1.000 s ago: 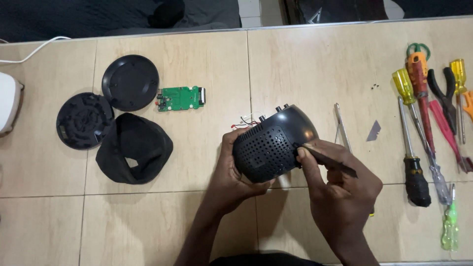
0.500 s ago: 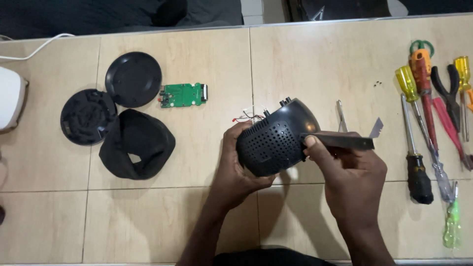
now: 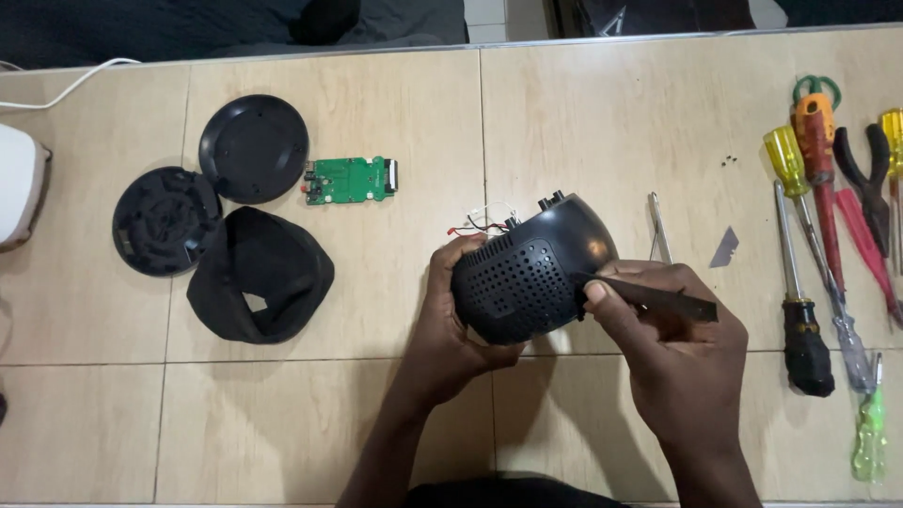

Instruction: Disassembling a spherical electronic device by detaching internal wires and prying the plastic casing apart using various hand tools.

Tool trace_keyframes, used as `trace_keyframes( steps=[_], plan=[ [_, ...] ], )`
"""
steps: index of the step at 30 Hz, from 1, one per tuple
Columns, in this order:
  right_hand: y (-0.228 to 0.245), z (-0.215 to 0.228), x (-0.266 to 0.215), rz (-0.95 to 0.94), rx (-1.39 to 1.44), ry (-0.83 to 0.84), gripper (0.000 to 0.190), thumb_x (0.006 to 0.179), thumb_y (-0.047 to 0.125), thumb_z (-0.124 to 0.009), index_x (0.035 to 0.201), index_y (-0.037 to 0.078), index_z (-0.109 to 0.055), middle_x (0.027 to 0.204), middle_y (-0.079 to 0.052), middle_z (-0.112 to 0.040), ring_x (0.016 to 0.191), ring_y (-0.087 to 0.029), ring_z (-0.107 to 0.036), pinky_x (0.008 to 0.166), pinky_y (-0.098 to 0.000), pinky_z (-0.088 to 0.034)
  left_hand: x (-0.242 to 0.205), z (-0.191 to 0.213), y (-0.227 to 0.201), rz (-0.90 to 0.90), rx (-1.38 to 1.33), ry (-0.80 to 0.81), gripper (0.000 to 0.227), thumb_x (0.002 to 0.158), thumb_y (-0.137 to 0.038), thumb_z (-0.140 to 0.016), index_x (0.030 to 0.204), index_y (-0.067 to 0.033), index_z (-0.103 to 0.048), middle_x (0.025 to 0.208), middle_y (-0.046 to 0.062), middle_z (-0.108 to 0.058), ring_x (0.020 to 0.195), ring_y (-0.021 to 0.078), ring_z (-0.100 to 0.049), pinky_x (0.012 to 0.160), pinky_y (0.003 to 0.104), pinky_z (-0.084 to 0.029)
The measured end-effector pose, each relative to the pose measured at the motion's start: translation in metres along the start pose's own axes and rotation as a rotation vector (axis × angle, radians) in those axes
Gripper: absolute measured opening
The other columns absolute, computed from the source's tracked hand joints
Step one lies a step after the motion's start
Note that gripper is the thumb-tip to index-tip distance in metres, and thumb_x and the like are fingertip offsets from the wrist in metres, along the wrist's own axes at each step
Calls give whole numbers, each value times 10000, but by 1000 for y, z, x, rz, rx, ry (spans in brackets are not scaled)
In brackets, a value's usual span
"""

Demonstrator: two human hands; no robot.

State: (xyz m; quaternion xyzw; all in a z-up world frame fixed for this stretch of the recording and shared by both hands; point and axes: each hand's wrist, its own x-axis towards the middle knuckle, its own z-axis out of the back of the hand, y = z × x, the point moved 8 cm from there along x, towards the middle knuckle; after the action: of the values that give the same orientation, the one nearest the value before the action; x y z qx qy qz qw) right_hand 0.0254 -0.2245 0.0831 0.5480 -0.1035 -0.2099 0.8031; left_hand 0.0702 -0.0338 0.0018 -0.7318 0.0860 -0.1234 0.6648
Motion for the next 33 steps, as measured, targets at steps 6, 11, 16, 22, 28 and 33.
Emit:
trace_keyframes(
  steps=[6, 11, 16, 22, 28, 33],
  plan=[
    [1, 0, 0, 123, -71, 22, 85, 930, 107, -733, 954, 29, -708, 1020, -118, -725, 938, -194, -708, 777, -290, -549, -2, -1, -1, -29, 24, 8, 948, 621, -93, -834, 1450, -103, -372, 1536, 124, -348, 1449, 270, -394, 1157, 347, -412],
    [4, 0, -2, 172, -68, 13, 46, 946, 60, -721, 967, 23, -704, 1049, -119, -707, 1012, -202, -702, 836, -291, -560, 0, 1, -6, -121, 139, -13, 897, 582, -113, -799, 1393, -68, -420, 1434, 152, -417, 1430, 301, -415, 1205, 381, -356],
    [4, 1, -3, 213, -72, 17, 42, 948, 36, -717, 965, 7, -691, 1040, -142, -700, 1028, -222, -701, 883, -311, -554, -1, 1, -10, -201, 191, -31, 832, 626, -170, -792, 1366, -61, -429, 1371, 157, -441, 1421, 328, -426, 1205, 416, -363],
    [-4, 4, -3, 132, -11, -6, 75, 941, 13, -715, 995, -7, -667, 1067, -151, -712, 1019, -222, -691, 905, -315, -560, -2, -2, -12, -213, 191, -34, 787, 686, -229, -799, 1368, -83, -433, 1384, 163, -427, 1421, 331, -413, 1224, 435, -348],
    [-15, 7, -1, 82, 54, -22, 113, 955, 30, -699, 1017, -15, -616, 1069, -173, -701, 958, -232, -689, 774, -308, -586, 0, -5, -19, -179, 202, 2, 814, 717, -284, -851, 1392, -81, -444, 1440, 166, -420, 1449, 329, -381, 1241, 468, -360],
    [-20, 10, 2, 77, 87, -30, 128, 967, 47, -698, 1022, 3, -591, 1007, -152, -684, 881, -220, -675, 779, -317, -579, 6, -9, -30, -145, 221, 31, 772, 718, -249, -800, 1401, -104, -472, 1388, 139, -458, 1405, 296, -418, 1247, 443, -342]
  ],
)
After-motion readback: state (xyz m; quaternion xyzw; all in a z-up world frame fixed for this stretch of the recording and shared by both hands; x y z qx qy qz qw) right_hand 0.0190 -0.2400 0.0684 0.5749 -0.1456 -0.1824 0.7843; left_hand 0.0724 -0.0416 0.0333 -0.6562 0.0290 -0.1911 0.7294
